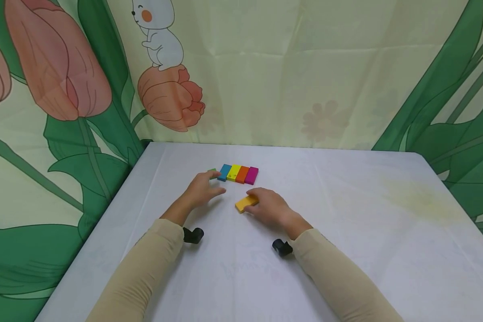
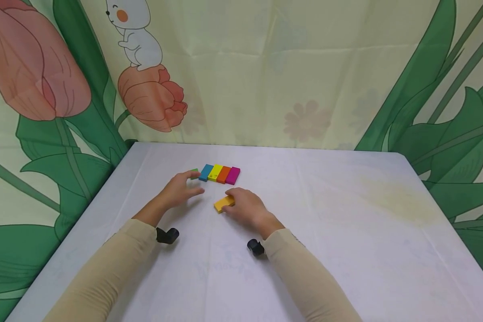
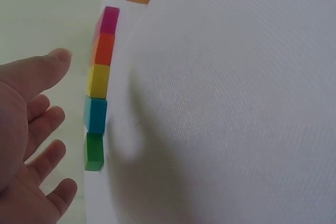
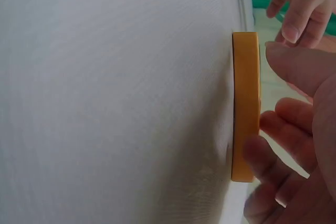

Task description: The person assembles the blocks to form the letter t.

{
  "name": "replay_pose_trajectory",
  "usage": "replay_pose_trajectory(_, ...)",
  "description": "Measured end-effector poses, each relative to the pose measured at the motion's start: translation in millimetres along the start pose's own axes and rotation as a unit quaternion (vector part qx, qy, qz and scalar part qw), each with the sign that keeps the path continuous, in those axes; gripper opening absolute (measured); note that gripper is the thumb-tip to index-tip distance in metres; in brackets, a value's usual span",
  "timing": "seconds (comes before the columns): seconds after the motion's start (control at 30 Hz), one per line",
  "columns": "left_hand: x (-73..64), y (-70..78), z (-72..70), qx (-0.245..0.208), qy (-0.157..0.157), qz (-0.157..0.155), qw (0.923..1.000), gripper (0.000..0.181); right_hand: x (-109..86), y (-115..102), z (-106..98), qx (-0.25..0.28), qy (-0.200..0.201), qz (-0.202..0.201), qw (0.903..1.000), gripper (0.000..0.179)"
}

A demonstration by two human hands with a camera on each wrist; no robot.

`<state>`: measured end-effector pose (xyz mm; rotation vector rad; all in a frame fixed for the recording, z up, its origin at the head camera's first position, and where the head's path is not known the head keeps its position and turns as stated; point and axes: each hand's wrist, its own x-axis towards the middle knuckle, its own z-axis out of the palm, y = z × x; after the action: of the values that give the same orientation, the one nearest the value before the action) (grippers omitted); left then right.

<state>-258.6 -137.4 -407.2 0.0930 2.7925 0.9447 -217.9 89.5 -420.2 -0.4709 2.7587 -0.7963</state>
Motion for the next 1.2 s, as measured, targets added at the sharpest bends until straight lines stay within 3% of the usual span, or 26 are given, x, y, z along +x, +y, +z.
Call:
replay_pose_trajectory(0.13,0.6,-0.3,-0.1,0.003,-0.001,0.002,1.0000,0.062,0.2,1.0,1.0,0.002,-0.017,-0.005,0.9998,0.057)
replay_pose_trajectory(0.37,2.6,-0.8,-0.8,0.003,-0.004,0.016,0.9999,0.061,-0.4,3.9,-1.1,-0.033,-0.005,-0.005,0.9994,0.055)
replay_pose_trajectory(0.53,2.1,-0.2,-0.8,-0.001,-0.007,0.010,0.9999,0.060,0.9,6.2,-3.0,-0.058,-0.003,-0.018,0.9981,0.052)
replay_pose_trajectory(0.8,3.5,0.0,-1.3,-0.005,-0.010,-0.001,0.9999,0.061,-2.1,5.8,-7.6,-0.031,-0.009,-0.005,0.9994,0.053)
replay_pose_trajectory(1.2,6.3,0.7,-0.7,-0.005,-0.010,-0.006,0.9999,0.061,-6.6,8.2,-7.0,-0.042,-0.013,-0.004,0.9990,0.056)
